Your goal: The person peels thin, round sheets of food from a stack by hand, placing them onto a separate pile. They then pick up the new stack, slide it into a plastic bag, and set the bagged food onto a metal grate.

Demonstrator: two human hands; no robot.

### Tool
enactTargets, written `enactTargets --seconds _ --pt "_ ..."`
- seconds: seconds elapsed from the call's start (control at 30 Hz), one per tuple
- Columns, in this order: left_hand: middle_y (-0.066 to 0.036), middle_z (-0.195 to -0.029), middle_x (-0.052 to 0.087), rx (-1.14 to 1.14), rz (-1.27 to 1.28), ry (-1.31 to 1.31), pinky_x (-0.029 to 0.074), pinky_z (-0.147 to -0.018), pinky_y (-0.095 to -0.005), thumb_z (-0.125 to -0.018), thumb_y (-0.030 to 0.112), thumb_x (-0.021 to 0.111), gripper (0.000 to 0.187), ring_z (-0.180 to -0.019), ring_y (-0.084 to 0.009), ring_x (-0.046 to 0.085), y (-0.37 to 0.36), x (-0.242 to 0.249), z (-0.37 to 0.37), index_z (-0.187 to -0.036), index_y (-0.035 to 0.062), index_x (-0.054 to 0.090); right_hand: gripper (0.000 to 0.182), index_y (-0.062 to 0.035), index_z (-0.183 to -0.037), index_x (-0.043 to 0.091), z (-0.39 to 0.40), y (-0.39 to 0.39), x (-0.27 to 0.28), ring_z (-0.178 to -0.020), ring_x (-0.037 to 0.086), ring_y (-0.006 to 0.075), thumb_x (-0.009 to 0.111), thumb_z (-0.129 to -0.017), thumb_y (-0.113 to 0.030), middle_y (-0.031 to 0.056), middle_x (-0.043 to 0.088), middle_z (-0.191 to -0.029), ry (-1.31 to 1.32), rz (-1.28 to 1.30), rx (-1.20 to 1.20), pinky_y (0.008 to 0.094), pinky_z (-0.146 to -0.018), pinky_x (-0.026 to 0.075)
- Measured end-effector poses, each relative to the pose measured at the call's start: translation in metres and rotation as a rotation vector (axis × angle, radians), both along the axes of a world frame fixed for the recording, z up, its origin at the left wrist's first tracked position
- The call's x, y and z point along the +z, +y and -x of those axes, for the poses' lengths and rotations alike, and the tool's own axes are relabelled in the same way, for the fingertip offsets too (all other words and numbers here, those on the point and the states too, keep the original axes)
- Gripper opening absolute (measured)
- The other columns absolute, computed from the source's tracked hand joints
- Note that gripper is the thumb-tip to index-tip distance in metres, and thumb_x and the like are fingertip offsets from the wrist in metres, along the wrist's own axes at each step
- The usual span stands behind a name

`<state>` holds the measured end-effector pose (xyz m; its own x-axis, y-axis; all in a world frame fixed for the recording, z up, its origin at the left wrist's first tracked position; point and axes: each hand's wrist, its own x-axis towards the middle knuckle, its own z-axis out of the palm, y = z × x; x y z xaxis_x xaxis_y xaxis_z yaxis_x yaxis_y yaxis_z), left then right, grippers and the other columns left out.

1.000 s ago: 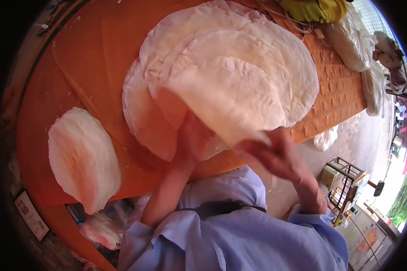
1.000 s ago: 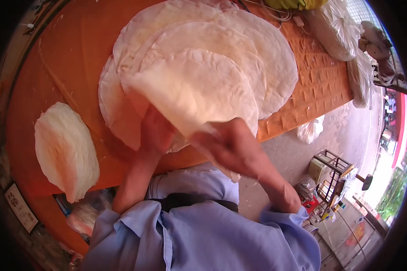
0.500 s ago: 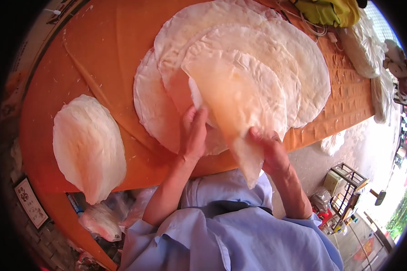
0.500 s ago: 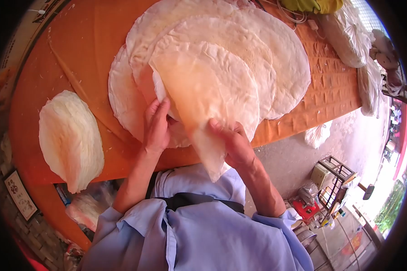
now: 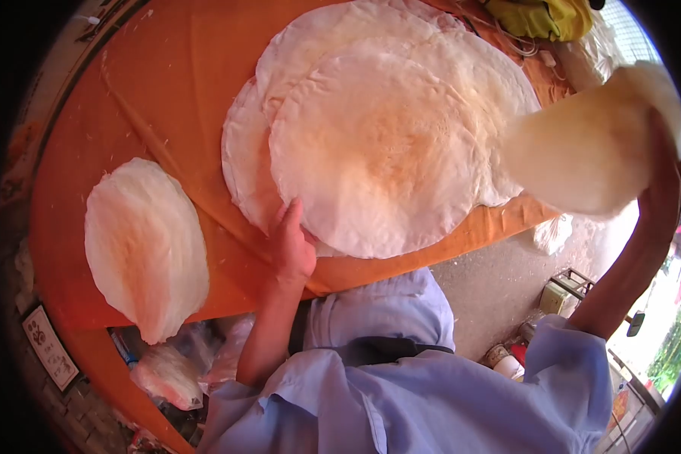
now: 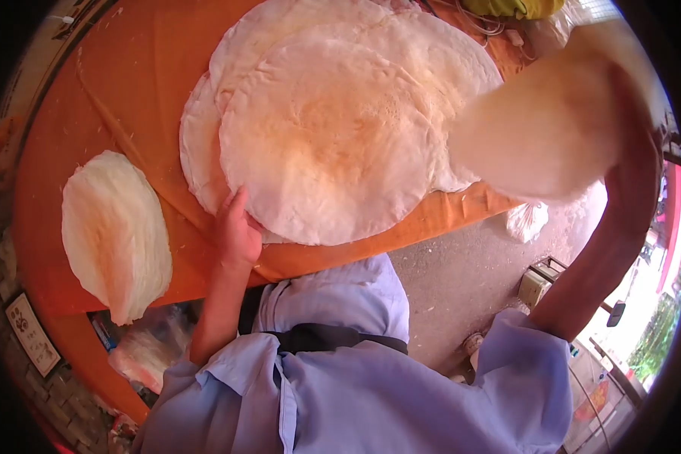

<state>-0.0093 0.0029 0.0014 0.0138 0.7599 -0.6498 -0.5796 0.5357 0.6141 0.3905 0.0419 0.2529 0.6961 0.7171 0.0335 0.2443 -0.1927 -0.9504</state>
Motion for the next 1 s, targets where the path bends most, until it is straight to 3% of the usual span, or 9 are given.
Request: enactTargets --seconds 0.13,0.17,0.2,0.27,0.33,0.47,0.8,0.83,1.0 --pt "-0.008 -0.118 0.06 -0.034 -0.042 -0.099 0.056 -0.073 -0.031 -0.096 0.023 0.05 0.035 -0.098 -0.0195 0.064 -0.019 0.003 0.001 -0.126 0.0045 0.051 0.034 -0.0071 -0.118 0.061 0.102 0.006 -0.07 -0.098 0.062 0.0245 0.06 -0.084 -0.007 0.0126 0.066 -0.106 -0.518 0.278 0.663 0.0378 -0.088 0.048" --pt "-0.007 -0.117 0.06 -0.024 -0.047 -0.113 0.056 -0.073 -0.0317 -0.096 0.024 0.05 0.035 -0.098 -0.0191 0.064 -0.023 0.005 -0.003 -0.126 0.0056 0.051 0.023 -0.0037 -0.105 0.067 0.127 0.005 -0.095 -0.084 0.067 0.0212 0.066 -0.083 -0.01 0.0111 0.069 -0.101 -0.791 0.195 0.83 0.0346 -0.078 0.051" --pt "-0.007 -0.116 0.061 -0.013 -0.053 -0.126 0.057 -0.074 -0.0324 -0.096 0.025 0.05 0.035 -0.099 -0.0188 0.064 -0.025 0.006 -0.004 -0.126 0.0066 0.051 0.015 -0.004 -0.093 0.066 0.147 0.002 -0.131 -0.083 0.066 0.0297 0.065 -0.078 -0.006 0.0128 0.067 -0.1 -0.898 0.028 0.991 0.0378 -0.075 0.051" --pt "-0.007 -0.111 0.063 -0.028 -0.022 -0.1 0.057 -0.069 -0.0317 -0.097 0.025 0.048 0.032 -0.092 -0.0186 0.065 -0.028 0.003 -0.001 -0.123 0.0065 0.052 0.009 -0.0036 -0.083 0.063 0.179 -0.02 -0.191 -0.084 0.063 0.0361 0.06 -0.074 -0.001 0.0141 0.066 -0.102 -0.731 0.434 1.086 0.0408 -0.072 0.051" --pt "-0.007 -0.108 0.064 -0.008 0.004 -0.084 0.057 -0.066 -0.031 -0.097 0.024 0.047 0.03 -0.09 -0.0188 0.066 -0.027 0.006 -0.001 -0.121 0.0064 0.053 0.01 -0.0038 -0.078 0.06 0.193 -0.034 -0.196 -0.082 0.062 0.0372 0.057 -0.07 0.002 0.0148 0.065 -0.097 -0.771 0.486 1.157 0.0422 -0.071 0.05" --pt "-0.008 -0.106 0.065 -0.076 -0.016 -0.158 0.059 -0.066 -0.033 -0.098 0.022 0.044 0.028 -0.088 -0.0193 0.067 -0.025 0.017 0.0 -0.118 0.0055 0.054 0.017 -0.0053 -0.081 0.059 0.206 -0.039 -0.171 -0.075 0.061 0.034 0.056 -0.066 0.001 0.0116 0.061 -0.086 -0.833 0.267 0.961 0.0438 -0.067 0.05" --pt "-0.008 -0.108 0.064 -0.077 -0.036 -0.25 0.059 -0.076 -0.0352 -0.099 0.022 0.042 0.029 -0.096 -0.0206 0.066 -0.026 0.007 0.014 -0.12 0.0054 0.053 0.033 -0.0024 -0.097 0.058 0.226 -0.079 -0.204 -0.083 0.06 0.0321 0.057 -0.064 0.004 0.0121 0.06 -0.101 -0.805 0.397 1.094 0.0419 -0.069 0.052" --pt "-0.008 -0.108 0.064 -0.072 -0.032 -0.228 0.059 -0.077 -0.0352 -0.099 0.022 0.042 0.029 -0.096 -0.0203 0.065 -0.026 0.007 0.014 -0.119 0.0054 0.053 0.021 -0.0017 -0.087 0.057 0.226 -0.081 -0.204 -0.081 0.058 0.031 0.057 -0.066 0.0 0.0136 0.057 -0.088 -0.816 0.323 1.051 0.0416 -0.064 0.052" --pt "-0.009 -0.105 0.065 -0.128 -0.026 -0.172 0.058 -0.076 -0.0352 -0.098 0.024 0.043 0.03 -0.093 -0.0201 0.066 -0.029 0.0 0.023 -0.118 0.0042 0.054 0.031 -0.0018 -0.098 0.06 0.207 -0.083 -0.188 -0.092 0.059 0.0305 0.057 -0.067 -0.001 0.0167 0.061 -0.11 -0.887 0.376 0.884 0.0406 -0.071 0.051"
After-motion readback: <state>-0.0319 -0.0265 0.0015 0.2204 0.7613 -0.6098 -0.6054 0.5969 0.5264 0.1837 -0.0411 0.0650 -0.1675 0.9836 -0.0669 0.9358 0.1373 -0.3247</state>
